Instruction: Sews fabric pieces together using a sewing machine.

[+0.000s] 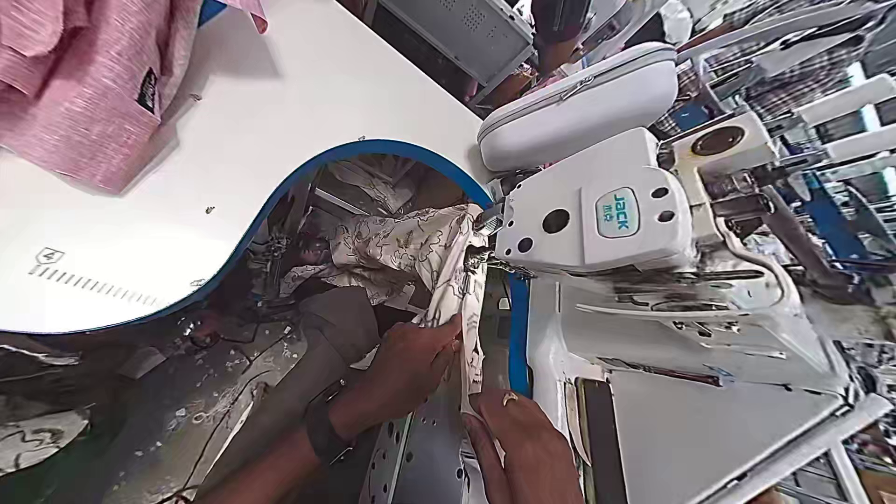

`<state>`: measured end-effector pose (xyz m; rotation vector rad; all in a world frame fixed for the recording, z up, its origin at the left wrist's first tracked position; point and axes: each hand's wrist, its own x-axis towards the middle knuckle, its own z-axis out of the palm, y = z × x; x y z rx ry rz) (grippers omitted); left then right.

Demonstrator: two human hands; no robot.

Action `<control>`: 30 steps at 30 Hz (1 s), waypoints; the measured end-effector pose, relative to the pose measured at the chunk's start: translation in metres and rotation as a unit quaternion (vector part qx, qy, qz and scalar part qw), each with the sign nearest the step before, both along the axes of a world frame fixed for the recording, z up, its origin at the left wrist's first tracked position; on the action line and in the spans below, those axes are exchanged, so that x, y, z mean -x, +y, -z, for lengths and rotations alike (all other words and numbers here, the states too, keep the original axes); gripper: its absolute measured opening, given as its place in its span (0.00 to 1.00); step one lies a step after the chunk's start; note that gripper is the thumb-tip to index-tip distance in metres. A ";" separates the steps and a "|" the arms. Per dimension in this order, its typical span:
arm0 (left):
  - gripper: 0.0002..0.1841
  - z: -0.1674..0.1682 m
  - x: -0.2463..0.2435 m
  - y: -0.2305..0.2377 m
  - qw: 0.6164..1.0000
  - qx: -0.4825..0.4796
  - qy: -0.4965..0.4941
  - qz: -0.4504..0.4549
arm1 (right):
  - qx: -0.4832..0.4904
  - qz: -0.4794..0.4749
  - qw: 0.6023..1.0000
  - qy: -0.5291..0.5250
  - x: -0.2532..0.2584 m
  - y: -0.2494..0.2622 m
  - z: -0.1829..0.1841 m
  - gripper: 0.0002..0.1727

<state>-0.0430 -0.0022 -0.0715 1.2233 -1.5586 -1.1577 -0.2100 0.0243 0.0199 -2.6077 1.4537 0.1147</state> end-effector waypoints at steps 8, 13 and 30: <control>0.20 0.002 0.009 0.006 0.998 0.032 -0.004 -0.057 | 0.069 0.007 0.990 -0.123 -0.007 0.001 0.004 0.10; 0.18 0.007 0.013 0.009 0.993 0.069 -0.040 -0.091 | 0.135 0.034 0.956 -0.257 -0.003 0.007 0.029 0.08; 0.08 0.032 0.040 -0.022 0.924 0.266 -0.040 -0.272 | 0.361 -0.025 0.901 -0.237 -0.008 -0.049 0.086 0.10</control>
